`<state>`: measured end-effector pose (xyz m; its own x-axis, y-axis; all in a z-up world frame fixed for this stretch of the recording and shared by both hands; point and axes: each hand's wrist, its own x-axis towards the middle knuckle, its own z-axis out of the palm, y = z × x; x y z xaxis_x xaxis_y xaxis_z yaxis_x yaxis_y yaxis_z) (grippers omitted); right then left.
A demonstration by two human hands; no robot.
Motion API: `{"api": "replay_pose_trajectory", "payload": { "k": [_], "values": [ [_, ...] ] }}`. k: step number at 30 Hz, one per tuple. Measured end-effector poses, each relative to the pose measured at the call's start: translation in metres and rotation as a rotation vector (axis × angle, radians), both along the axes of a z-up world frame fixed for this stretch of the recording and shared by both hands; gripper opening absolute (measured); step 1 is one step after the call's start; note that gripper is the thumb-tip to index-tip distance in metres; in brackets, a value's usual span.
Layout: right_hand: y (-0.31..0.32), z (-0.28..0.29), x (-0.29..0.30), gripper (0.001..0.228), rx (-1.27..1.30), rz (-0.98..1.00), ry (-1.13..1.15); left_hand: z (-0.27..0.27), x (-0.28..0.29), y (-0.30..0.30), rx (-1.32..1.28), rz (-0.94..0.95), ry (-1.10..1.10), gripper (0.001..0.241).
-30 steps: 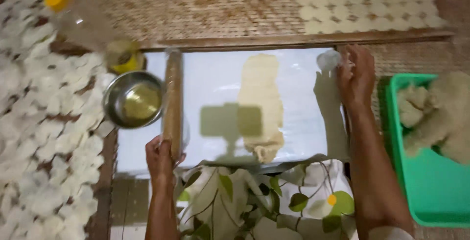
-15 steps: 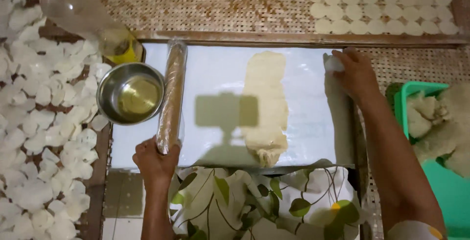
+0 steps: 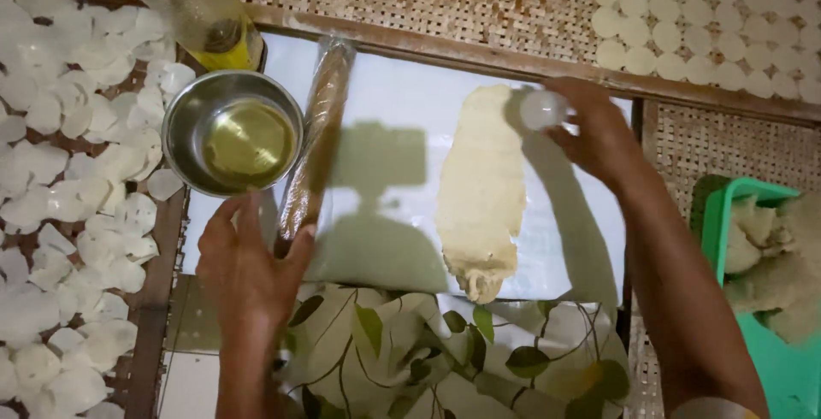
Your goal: Rolling out dough with a rolling pin and cutting it into small circular shapes using a plastic mold.
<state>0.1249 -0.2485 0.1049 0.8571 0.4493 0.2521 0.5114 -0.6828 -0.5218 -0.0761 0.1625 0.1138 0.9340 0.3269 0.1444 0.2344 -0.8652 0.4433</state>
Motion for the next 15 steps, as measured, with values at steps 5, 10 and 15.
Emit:
{"api": "replay_pose_trajectory", "payload": {
  "k": [5, 10, 15],
  "values": [
    [0.057, -0.004, 0.01, 0.066, -0.202, 0.076, -0.056, 0.061, 0.028, -0.035, -0.103, -0.092, -0.108, 0.046],
    [0.074, -0.011, 0.016, 0.069, -0.316, 0.027, 0.009, 0.077, 0.08, -0.053, -0.111, -0.215, -0.375, 0.039],
    [0.079, -0.013, 0.022, 0.073, -0.338, 0.058, -0.015, 0.088, 0.122, -0.068, -0.381, -0.236, -0.563, 0.037]
  ]
}}
